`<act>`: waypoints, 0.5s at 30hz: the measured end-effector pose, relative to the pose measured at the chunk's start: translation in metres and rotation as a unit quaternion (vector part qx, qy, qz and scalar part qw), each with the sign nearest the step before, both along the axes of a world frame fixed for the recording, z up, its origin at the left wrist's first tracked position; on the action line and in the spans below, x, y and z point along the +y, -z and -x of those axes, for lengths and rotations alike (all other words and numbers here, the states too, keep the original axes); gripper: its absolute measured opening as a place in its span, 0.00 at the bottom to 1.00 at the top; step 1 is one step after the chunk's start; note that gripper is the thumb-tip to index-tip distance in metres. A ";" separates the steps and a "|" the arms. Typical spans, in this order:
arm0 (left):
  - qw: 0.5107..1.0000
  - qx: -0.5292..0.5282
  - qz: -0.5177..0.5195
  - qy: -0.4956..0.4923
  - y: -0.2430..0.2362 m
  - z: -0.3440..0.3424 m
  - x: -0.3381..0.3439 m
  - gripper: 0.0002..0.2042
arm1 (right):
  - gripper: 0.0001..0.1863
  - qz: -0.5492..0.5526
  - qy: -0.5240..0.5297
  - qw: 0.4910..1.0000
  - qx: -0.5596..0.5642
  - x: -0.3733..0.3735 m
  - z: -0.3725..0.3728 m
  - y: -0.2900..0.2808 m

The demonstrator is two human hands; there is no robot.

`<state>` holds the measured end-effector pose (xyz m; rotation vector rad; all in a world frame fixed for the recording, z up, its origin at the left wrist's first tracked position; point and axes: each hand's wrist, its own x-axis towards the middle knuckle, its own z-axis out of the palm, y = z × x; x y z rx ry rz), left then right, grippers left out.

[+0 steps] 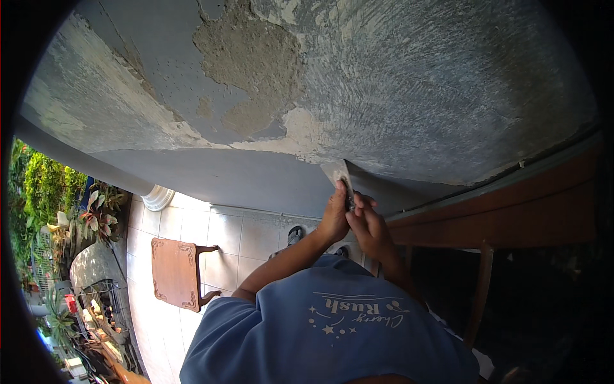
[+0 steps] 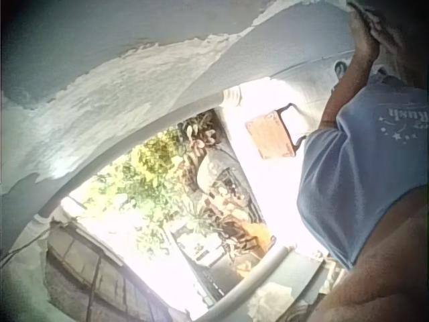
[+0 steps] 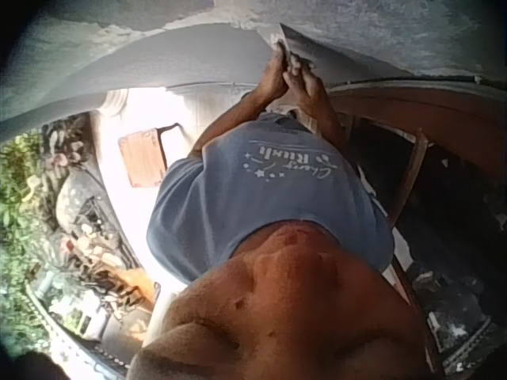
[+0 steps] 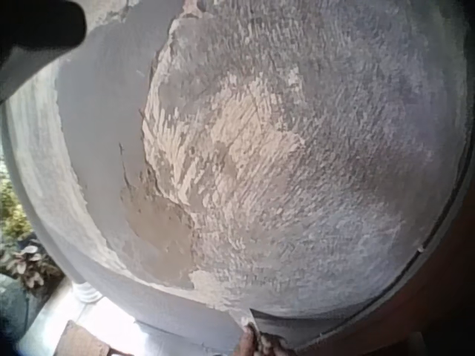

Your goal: The person scrapes old paint or surface imperfections from an exterior wall using a putty knife scraper.

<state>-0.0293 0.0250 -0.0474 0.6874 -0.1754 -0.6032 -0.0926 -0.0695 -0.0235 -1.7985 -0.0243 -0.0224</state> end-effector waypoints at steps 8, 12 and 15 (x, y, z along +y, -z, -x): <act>0.982 0.085 -0.059 0.159 -0.020 0.017 -0.020 0.33 | 0.15 -0.100 0.098 0.985 0.098 -0.011 0.040 -0.031; 0.981 0.049 0.033 0.184 -0.015 0.021 -0.032 0.32 | 0.16 0.019 0.120 0.993 0.006 -0.015 0.041 -0.029; 0.988 0.062 0.028 0.141 -0.011 0.025 -0.038 0.32 | 0.16 0.106 0.120 0.985 -0.069 -0.013 0.037 -0.033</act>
